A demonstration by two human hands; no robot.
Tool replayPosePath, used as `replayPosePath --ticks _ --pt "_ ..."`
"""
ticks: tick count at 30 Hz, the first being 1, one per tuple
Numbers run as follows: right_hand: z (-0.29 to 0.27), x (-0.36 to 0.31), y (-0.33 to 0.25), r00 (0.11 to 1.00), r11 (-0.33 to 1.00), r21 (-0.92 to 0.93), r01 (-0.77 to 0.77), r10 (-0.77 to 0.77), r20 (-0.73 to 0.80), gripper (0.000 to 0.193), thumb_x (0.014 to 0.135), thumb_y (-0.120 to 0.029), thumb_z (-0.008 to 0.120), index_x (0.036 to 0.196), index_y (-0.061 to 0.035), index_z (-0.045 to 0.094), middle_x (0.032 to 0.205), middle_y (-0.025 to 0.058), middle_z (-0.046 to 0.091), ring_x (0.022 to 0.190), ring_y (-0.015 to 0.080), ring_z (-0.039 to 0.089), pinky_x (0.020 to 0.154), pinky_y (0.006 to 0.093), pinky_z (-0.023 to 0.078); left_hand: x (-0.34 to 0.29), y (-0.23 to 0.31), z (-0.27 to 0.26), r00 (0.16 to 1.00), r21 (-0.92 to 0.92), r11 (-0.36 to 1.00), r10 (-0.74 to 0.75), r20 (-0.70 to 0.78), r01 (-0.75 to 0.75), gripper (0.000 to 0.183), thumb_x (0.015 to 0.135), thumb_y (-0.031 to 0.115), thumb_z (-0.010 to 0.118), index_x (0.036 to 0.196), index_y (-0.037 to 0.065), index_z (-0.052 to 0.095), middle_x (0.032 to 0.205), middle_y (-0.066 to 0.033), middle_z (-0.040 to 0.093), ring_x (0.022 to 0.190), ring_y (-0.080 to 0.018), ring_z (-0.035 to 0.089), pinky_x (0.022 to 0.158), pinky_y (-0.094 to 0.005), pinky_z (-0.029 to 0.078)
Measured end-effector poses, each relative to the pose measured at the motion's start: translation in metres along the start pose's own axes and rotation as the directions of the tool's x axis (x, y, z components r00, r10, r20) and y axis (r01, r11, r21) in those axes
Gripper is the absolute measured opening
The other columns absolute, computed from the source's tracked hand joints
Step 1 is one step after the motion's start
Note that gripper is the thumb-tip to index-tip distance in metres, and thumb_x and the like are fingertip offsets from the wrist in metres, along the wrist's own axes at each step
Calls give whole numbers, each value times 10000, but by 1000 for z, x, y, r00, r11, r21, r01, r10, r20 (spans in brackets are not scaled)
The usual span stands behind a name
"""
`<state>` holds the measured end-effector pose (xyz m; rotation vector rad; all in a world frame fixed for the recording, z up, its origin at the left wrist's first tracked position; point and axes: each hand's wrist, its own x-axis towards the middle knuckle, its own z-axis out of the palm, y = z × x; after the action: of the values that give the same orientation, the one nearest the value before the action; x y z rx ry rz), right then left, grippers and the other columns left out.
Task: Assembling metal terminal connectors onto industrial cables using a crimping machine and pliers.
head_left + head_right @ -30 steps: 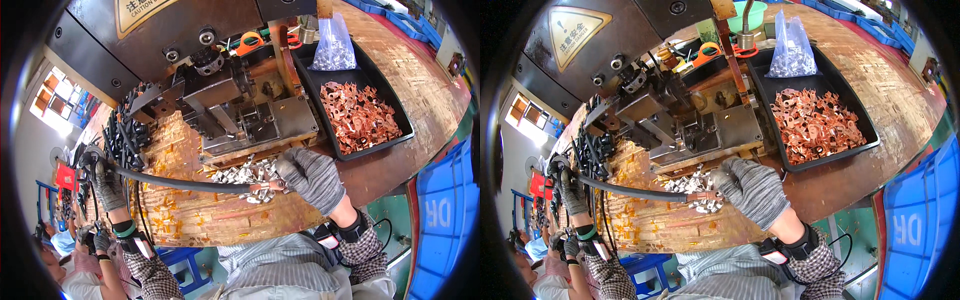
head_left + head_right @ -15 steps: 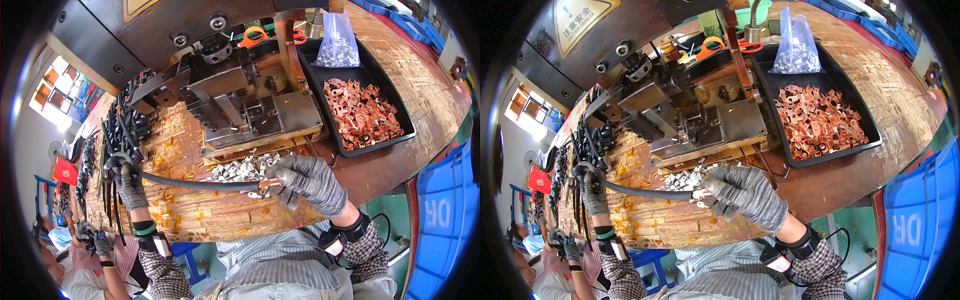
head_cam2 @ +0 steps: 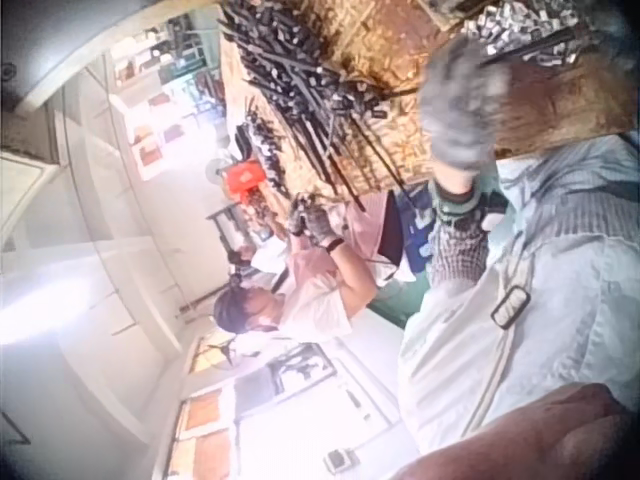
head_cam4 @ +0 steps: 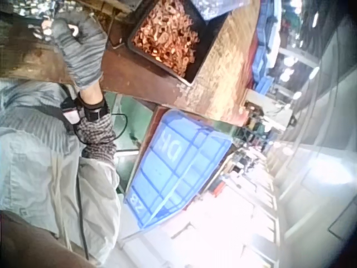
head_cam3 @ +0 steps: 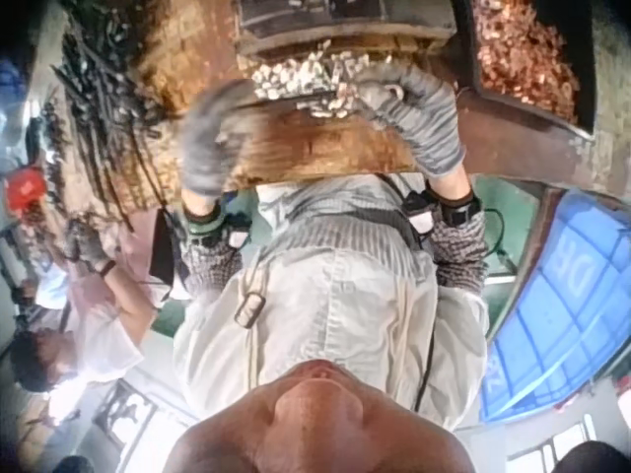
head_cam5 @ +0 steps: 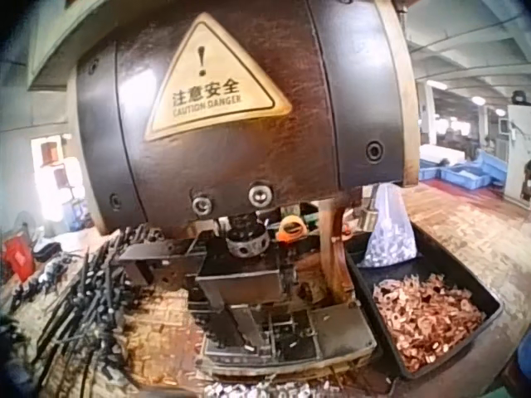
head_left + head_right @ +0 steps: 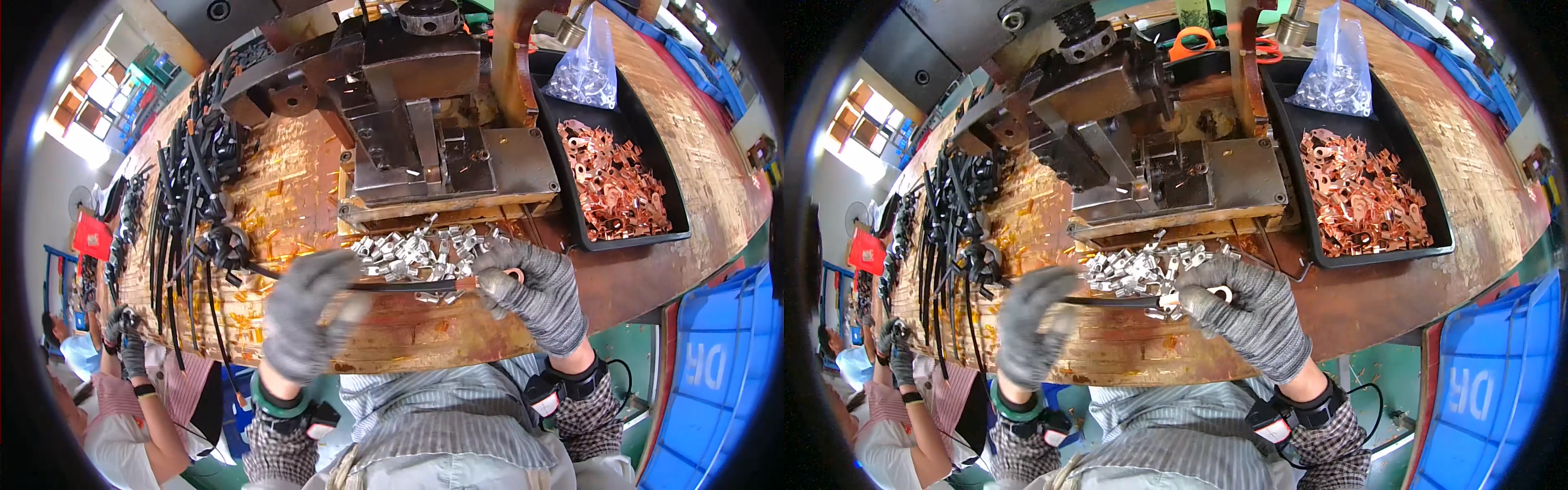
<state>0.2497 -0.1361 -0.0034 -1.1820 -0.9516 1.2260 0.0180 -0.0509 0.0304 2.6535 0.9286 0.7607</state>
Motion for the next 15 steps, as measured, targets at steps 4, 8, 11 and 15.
replayPosePath --ticks 4,8,11,15 --pt "8 0 3 995 985 -142 96 -97 -1 146 778 -91 621 903 -17 624 789 20 585 629 64 528 565 195 433 26 17 16 952 -274 960 35 305 53 247 784 229 580 968 64 598 894 -141 596 845 -305 565 725 -348 451" --pt "16 0 1 1000 1000 -22 21 -21 -2 166 781 -109 622 914 -11 621 737 23 586 600 67 526 536 190 423 24 11 28 954 -455 887 65 294 80 248 789 245 572 969 77 601 900 -129 588 843 -305 554 726 -357 440" --pt "8 -3 1 1000 999 46 10 -10 -10 165 774 -110 630 891 4 614 709 33 576 570 71 522 512 189 417 13 9 17 1000 -341 940 -26 -17 19 214 736 172 637 911 55 600 907 -117 575 843 -275 550 736 -339 436" --pt "2 -2 16 997 996 94 6 1 -82 173 759 -114 643 879 6 608 685 27 566 529 72 504 480 203 411 -44 -53 -4 545 -262 901 -420 -726 346 111 813 96 576 890 19 555 863 -27 542 775 -120 491 688 -236 416"
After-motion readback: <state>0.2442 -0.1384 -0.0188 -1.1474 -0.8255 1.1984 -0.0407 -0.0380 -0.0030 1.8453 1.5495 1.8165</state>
